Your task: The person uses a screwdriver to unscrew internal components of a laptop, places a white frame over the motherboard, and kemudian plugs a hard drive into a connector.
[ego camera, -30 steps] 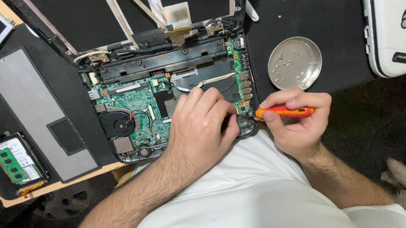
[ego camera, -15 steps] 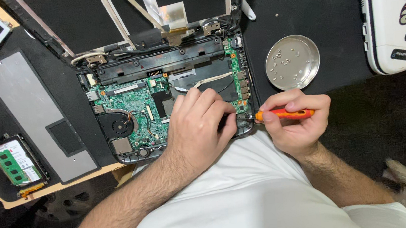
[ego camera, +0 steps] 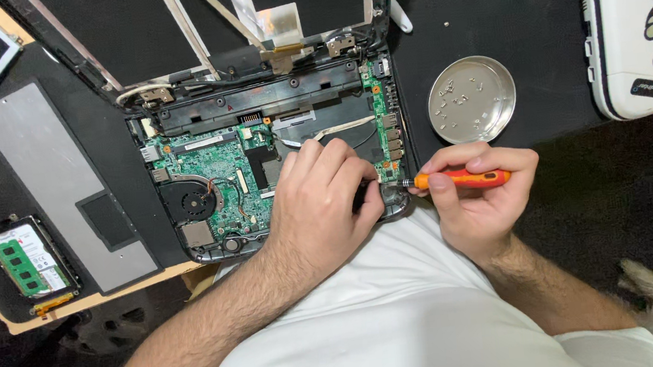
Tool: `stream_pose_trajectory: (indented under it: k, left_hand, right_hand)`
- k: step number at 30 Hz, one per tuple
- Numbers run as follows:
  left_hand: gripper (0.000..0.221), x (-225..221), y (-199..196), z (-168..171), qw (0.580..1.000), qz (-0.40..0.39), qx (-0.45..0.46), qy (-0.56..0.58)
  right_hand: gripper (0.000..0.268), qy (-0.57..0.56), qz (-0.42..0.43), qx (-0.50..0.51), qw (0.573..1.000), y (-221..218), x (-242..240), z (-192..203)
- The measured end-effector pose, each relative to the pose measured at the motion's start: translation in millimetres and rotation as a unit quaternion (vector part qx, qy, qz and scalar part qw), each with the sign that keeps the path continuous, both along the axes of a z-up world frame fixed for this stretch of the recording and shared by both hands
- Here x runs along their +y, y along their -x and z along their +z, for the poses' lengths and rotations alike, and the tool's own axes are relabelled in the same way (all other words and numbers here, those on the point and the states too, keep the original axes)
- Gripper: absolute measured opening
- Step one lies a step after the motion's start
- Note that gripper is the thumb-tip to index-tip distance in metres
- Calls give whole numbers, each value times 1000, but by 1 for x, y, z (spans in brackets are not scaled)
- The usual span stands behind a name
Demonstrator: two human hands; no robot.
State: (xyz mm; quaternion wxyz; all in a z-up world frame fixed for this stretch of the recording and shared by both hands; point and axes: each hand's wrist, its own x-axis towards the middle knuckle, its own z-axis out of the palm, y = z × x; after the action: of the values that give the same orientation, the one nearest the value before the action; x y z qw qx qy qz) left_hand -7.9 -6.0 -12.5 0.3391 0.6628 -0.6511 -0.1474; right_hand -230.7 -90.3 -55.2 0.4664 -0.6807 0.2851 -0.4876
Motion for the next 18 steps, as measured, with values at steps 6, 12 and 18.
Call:
stream_pose_trajectory:
  k: [6,12,18]
  left_hand:
    - [6,0,-1,2,1000,-8,0,-1]
    - [7,-1,-1,0,1000,-4,6,2]
    - [7,0,-2,0,1000,-5,18,-1]
  right_hand:
    - [39,-23,-15,0,1000,-11,8,15]
    - [47,0,-20,12,1000,-11,9,9]
    - [44,-4,-20,3,1000,-6,10,3]
